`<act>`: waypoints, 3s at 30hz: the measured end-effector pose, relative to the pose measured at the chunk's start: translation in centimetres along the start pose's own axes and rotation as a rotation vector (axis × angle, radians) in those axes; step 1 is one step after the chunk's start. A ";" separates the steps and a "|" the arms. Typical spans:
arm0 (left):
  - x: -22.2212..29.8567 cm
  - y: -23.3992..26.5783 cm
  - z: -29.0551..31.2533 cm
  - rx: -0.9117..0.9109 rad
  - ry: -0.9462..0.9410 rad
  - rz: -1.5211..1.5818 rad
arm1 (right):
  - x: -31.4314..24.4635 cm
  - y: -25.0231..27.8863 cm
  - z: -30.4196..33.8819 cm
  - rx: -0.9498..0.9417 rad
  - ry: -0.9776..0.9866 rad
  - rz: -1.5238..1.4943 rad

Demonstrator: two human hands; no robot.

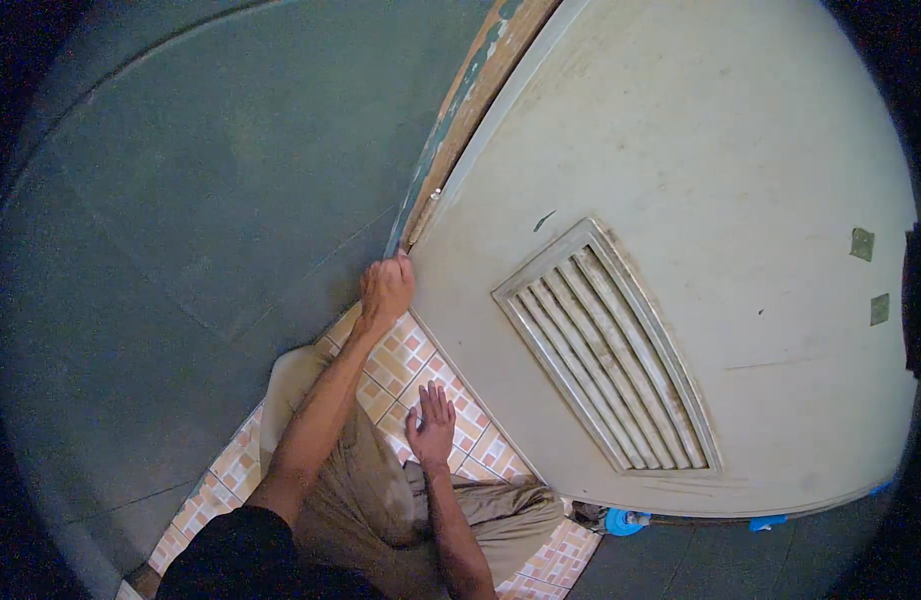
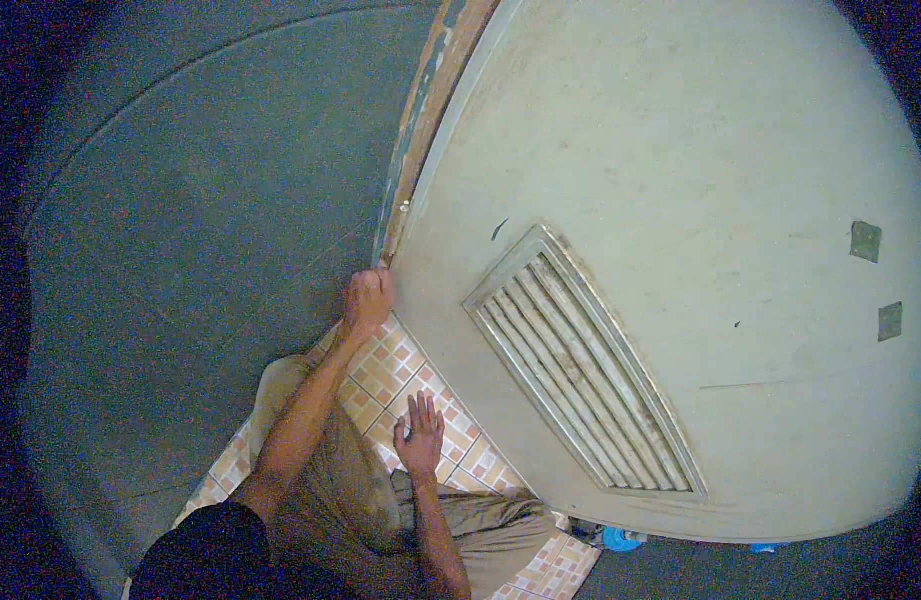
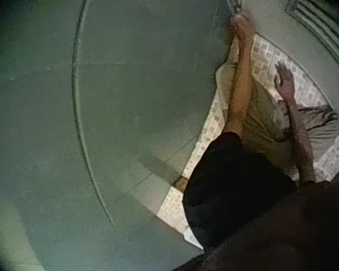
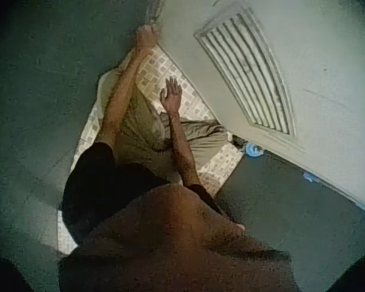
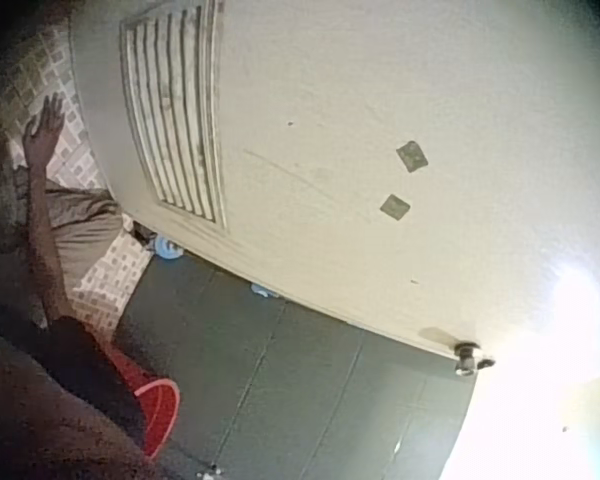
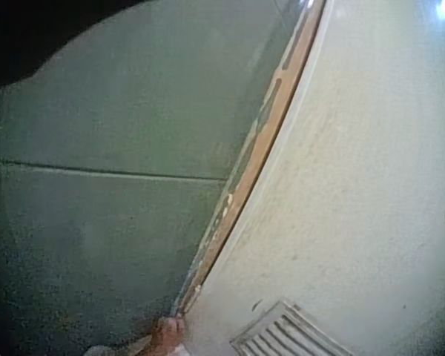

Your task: The person applies a substance into a gap along the vertical edge of a wooden door frame and presses the frame back against the wall using their fingers.

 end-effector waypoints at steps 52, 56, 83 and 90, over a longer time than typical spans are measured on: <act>0.5 1.4 -1.0 -0.266 0.251 0.222 | -0.4 0.1 -0.1 0.031 0.022 0.000; -2.4 -0.9 0.2 -0.157 0.266 0.138 | -1.5 0.2 -0.4 0.047 0.044 -0.017; 0.2 1.9 -0.8 -0.172 0.199 0.163 | -0.7 -0.1 -0.3 0.009 -0.001 0.000; -1.2 0.0 0.0 -0.237 0.319 0.107 | -0.8 0.0 -0.1 0.020 0.015 -0.002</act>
Point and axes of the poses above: each hand's wrist, its own z-axis away from the middle knuckle, its own y-axis out of the back of the hand, x = y × z, the point moved 3 cm from there along -z, towards the middle knuckle, and after that the axes turned 2 degrees about z, right-handed, at the moved point
